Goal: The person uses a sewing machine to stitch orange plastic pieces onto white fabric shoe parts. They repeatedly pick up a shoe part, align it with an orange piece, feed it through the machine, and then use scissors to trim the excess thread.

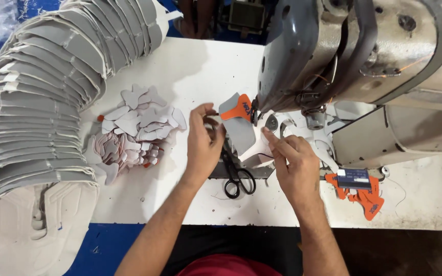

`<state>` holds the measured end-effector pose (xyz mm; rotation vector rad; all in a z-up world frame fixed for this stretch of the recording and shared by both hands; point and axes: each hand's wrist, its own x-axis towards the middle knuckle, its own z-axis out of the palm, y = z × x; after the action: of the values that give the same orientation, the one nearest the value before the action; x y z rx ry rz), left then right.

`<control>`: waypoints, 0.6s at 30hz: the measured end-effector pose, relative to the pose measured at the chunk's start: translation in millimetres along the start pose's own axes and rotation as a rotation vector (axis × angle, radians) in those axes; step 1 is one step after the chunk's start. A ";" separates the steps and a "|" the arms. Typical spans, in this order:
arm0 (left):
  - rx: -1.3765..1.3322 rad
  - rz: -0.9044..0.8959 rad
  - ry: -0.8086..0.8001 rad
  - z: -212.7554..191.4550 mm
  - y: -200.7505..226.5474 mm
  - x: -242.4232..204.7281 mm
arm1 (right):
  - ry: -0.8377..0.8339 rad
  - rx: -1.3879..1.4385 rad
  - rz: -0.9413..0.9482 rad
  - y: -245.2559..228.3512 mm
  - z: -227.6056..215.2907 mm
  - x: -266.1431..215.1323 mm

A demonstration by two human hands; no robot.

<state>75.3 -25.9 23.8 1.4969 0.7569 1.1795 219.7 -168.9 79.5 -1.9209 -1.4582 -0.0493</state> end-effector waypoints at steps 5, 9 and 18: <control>0.536 0.459 -0.024 -12.4 19.7 27.1 | -0.008 -0.010 -0.026 3.4 -1.7 -2.5; 0.758 0.776 -0.168 -19.1 18.9 -13.0 | 0.090 -0.237 -0.363 -11.2 -22.7 15.1; 0.724 0.583 -0.377 -32.3 48.7 -1.9 | 0.120 -0.298 -0.410 15.4 -4.1 9.0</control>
<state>38.6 -29.5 69.3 2.5862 0.5121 1.0120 237.6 -165.4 78.7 -1.7721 -1.8168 -0.5889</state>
